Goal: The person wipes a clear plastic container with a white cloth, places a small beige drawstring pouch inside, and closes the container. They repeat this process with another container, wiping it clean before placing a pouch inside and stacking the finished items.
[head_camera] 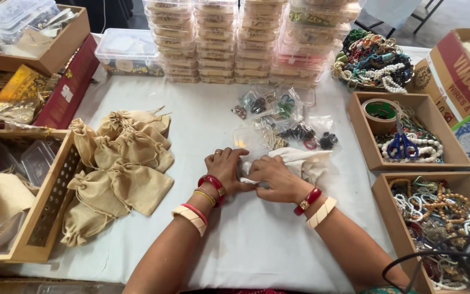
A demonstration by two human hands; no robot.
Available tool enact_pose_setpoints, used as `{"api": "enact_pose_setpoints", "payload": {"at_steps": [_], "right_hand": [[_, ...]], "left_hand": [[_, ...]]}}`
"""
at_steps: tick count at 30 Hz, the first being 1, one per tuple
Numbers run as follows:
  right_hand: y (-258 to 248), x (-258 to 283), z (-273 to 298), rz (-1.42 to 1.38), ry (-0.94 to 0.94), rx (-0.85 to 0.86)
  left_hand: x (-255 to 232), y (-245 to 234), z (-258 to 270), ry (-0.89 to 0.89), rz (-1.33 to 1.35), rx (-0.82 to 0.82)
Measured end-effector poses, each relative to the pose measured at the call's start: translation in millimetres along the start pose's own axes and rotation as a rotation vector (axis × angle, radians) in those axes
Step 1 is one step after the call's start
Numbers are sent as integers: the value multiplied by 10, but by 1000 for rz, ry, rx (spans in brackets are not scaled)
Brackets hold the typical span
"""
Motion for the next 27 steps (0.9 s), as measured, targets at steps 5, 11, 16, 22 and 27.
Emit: {"api": "enact_pose_setpoints", "payload": {"at_steps": [5, 11, 16, 22, 27], "right_hand": [[-173, -20, 20, 8, -80, 19], [-281, -92, 118, 102, -174, -95], [70, -600, 216, 61, -159, -160], [13, -1445, 667, -851, 107, -864], [-36, -1400, 832, -1450, 187, -1319]], "left_hand": [[9, 3, 9, 23, -24, -14], [-36, -110, 97, 97, -20, -11], [-403, -489, 461, 471, -76, -387], [-404, -46, 351, 468, 227, 28], [-848, -523, 865, 899, 184, -252]]}}
Point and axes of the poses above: each hand's wrist, its own z-axis away from the middle knuckle, its own y-axis out of the palm, x = y × z, the point moved 10 cm from there along -z, towards the middle knuckle, and after that the axes turned 13 degrees about -y, right-handed, at the moved point
